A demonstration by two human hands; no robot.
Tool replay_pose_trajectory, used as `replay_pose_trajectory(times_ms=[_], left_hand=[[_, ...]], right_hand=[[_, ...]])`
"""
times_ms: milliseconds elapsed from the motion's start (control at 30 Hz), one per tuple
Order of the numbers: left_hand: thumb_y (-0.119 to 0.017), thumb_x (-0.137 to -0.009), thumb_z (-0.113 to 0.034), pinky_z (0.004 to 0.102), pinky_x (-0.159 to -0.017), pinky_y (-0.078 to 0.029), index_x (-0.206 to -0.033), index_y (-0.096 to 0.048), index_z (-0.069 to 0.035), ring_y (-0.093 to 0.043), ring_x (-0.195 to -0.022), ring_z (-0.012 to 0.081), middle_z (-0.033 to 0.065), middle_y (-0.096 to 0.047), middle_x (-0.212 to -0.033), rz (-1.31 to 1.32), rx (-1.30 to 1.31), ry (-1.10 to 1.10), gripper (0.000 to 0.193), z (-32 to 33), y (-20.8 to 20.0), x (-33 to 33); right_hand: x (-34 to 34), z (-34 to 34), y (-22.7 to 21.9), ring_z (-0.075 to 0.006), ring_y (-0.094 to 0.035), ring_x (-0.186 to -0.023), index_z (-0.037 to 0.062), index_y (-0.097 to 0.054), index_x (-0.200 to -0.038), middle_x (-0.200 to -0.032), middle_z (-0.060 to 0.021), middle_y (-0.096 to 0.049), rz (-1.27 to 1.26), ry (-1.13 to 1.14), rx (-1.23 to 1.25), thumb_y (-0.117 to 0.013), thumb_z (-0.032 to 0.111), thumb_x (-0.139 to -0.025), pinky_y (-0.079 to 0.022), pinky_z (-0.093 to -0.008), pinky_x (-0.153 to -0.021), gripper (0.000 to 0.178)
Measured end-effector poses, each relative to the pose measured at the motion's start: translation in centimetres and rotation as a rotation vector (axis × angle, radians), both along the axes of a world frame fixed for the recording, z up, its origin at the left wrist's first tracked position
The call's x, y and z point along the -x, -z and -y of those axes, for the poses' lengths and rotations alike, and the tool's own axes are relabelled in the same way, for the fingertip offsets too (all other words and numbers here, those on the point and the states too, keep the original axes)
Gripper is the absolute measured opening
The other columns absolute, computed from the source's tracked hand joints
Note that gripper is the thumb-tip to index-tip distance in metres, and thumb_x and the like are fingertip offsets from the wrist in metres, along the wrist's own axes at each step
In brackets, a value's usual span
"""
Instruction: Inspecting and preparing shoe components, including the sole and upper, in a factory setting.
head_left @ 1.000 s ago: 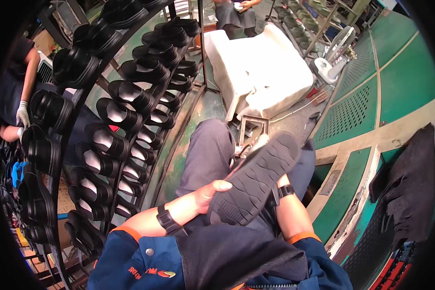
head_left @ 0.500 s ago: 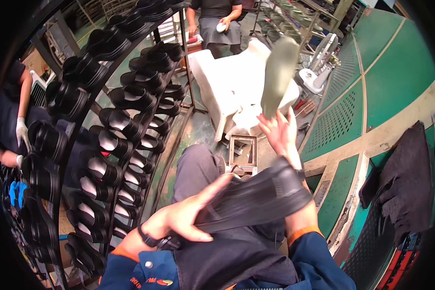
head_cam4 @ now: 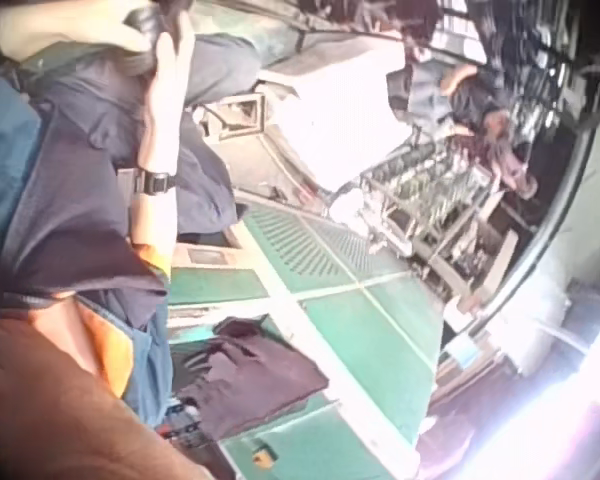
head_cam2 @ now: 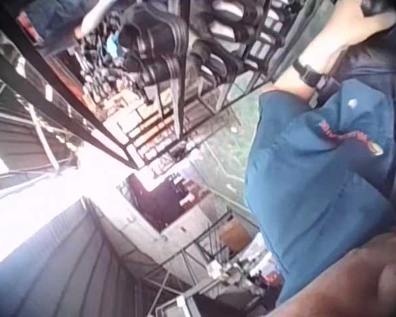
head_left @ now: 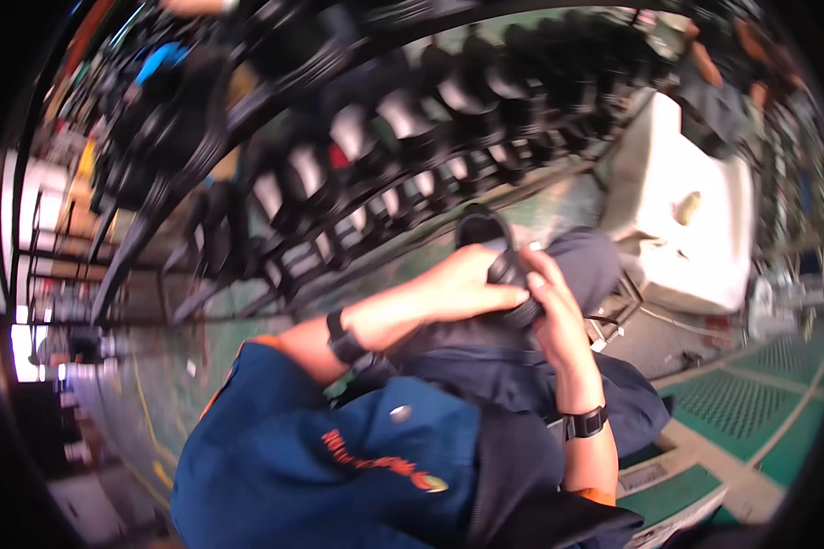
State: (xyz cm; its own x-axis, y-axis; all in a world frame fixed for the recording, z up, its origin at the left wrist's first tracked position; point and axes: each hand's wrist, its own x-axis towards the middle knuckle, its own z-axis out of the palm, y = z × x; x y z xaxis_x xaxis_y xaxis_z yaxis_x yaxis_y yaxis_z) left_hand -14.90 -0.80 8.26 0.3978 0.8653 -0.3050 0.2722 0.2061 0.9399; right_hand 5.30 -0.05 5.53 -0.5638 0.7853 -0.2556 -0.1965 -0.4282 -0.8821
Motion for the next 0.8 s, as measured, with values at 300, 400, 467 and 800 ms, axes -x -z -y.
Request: replay_pose_trajectory(times_ms=[300,400,467,800], left_hand=[[-0.075,-0.082,-0.023,0.0311,-0.080,-0.050,-0.100,-0.071,-0.001,-0.064,-0.087,0.0141,0.0065,-0.071,-0.094,0.013,0.390,-0.452,0.029,6.0,11.0,11.7],[-0.072,-0.076,-0.033,0.0405,-0.081,-0.053,-0.103,-0.072,0.000,-0.068,-0.095,0.0272,0.0173,-0.071,-0.103,-0.911,0.421,0.071,0.043,7.3,13.4,15.9],[-0.065,-0.076,-0.027,0.0444,-0.088,-0.053,-0.106,-0.073,-0.003,-0.068,-0.105,0.0313,0.0198,-0.070,-0.110,-1.202,0.427,0.163,0.039,9.7,15.5,19.3],[-0.068,-0.075,-0.031,0.0478,-0.113,-0.033,-0.148,-0.036,-0.011,-0.044,-0.136,0.0319,0.0171,-0.039,-0.151,-1.360,0.270,-0.669,0.081,15.1,22.4,25.1]], right_hand=[[-0.1,0.4,3.6,-0.0399,-0.064,-0.111,-0.0041,-0.046,-0.138,-0.128,-0.0258,-0.058,-0.247,-0.113,0.279,-0.051,0.028,-0.101,-0.058,-0.0457,-0.086,0.049],[-0.7,1.1,3.9,-0.0403,-0.066,-0.104,-0.0040,-0.047,-0.136,-0.122,-0.0260,-0.061,-0.221,-0.067,0.244,-0.051,0.029,-0.101,-0.059,-0.0455,-0.084,0.048],[-1.0,1.3,4.3,-0.0403,-0.067,-0.103,-0.0040,-0.047,-0.136,-0.121,-0.0258,-0.061,-0.218,-0.074,0.245,-0.051,0.029,-0.101,-0.059,-0.0454,-0.083,0.048],[-2.3,1.6,3.3,-0.0381,-0.069,-0.097,-0.0043,-0.047,-0.135,-0.115,-0.0250,-0.064,-0.084,-0.047,0.209,-0.052,0.029,-0.101,-0.059,-0.0435,-0.080,0.049]])
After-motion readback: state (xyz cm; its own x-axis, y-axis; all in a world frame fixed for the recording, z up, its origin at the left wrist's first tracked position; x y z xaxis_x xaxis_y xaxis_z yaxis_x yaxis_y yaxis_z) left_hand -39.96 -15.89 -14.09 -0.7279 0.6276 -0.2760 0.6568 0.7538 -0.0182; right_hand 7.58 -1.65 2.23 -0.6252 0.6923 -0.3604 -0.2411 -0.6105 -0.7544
